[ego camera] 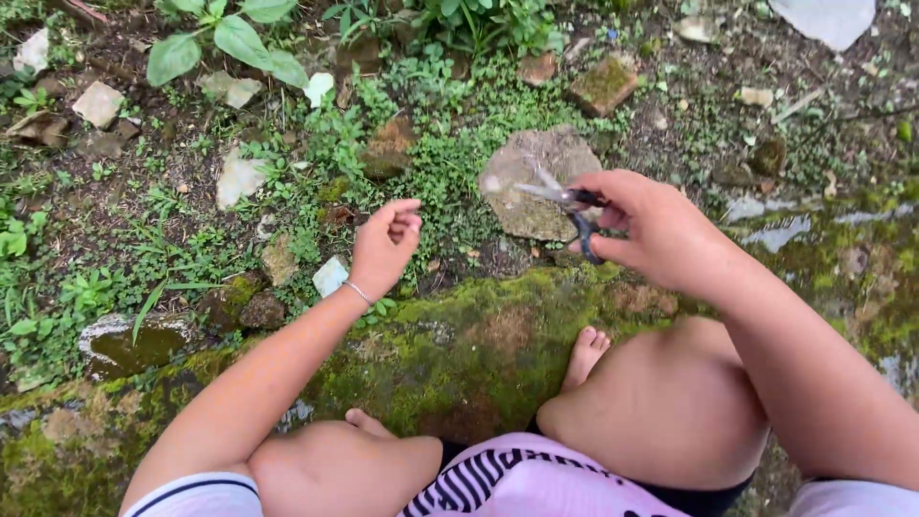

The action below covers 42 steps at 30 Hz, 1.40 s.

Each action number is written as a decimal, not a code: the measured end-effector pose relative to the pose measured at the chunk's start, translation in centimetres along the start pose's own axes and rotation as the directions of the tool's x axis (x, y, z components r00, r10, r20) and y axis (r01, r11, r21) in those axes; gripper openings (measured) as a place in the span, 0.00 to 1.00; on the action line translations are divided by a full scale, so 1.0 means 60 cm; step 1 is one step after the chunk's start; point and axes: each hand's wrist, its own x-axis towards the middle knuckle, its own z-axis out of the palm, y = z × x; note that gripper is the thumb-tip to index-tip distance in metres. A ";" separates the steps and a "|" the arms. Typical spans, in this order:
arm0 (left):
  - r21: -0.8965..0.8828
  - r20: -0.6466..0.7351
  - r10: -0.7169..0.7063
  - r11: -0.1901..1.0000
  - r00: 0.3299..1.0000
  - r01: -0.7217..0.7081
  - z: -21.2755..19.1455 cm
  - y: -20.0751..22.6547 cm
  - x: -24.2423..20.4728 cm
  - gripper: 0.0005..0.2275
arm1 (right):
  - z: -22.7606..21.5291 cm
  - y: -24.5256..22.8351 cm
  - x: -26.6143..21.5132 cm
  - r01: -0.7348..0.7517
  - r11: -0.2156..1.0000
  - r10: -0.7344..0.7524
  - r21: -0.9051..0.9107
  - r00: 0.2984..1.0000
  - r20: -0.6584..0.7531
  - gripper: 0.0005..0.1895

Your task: Picking small leaves or herbs from the ground using scissors and fingers.

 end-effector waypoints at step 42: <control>0.706 0.533 -0.384 0.694 0.754 -0.145 0.720 -0.162 0.297 0.18 | 0.226 0.776 -0.056 -0.599 0.801 0.598 -0.018 0.800 -0.049 0.25</control>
